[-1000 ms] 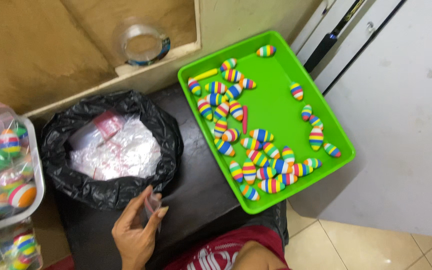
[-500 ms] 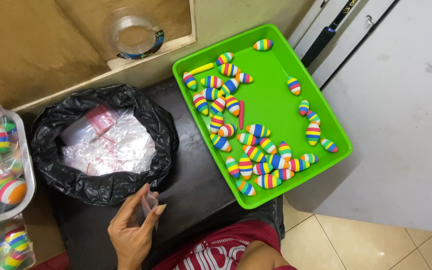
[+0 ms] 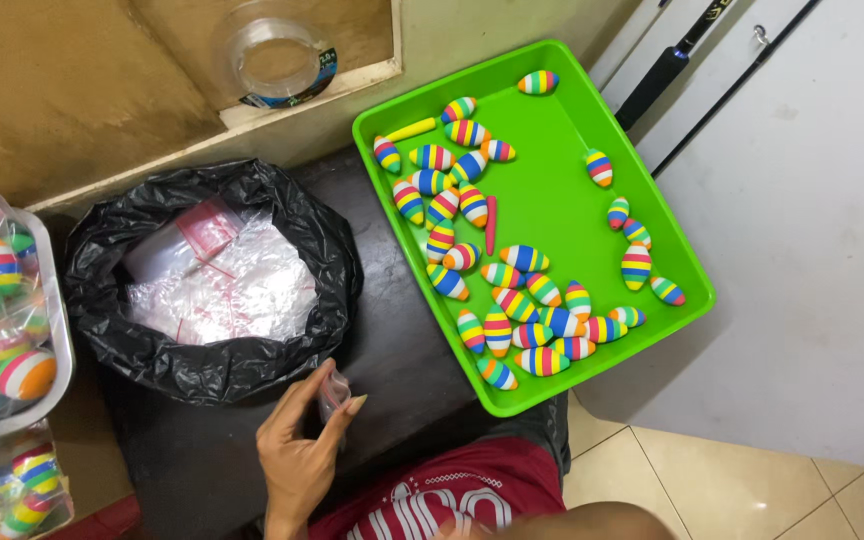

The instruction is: The person places small colorful objects into small clear plastic bags by hand and then puts the filled bags into a cardboard box.

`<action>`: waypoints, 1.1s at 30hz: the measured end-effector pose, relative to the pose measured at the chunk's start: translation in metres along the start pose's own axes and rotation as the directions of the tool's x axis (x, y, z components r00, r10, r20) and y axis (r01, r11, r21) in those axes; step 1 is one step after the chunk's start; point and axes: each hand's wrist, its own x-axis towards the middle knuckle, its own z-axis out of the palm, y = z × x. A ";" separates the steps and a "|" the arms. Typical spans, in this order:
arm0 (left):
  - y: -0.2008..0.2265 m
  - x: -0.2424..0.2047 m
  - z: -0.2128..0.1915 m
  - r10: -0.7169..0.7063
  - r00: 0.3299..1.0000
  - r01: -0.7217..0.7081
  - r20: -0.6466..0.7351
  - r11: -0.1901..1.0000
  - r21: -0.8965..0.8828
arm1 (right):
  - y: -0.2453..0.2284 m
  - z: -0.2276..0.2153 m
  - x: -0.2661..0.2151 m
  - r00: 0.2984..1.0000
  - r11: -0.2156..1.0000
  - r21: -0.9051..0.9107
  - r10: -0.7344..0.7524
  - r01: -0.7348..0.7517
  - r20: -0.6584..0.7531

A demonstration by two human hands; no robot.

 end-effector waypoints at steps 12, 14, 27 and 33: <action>-0.003 0.007 -0.001 0.044 0.997 -0.042 0.068 0.999 -0.018 | 0.089 -0.137 -0.080 0.874 0.336 -0.813 0.291 -0.475 -0.390; -0.001 0.007 -0.002 0.034 0.997 -0.031 0.075 0.999 -0.040 | 0.089 -0.134 -0.077 0.839 0.299 -0.801 0.361 -0.518 -0.408; 0.002 0.006 -0.006 0.118 0.992 -0.115 0.043 0.991 -0.066 | 0.046 -0.118 -0.020 0.884 0.514 -0.720 0.296 -0.466 -0.361; 0.009 0.013 -0.014 0.061 0.997 -0.049 0.053 0.978 -0.201 | 0.052 -0.089 0.045 0.991 0.634 -0.763 0.101 -0.129 -0.084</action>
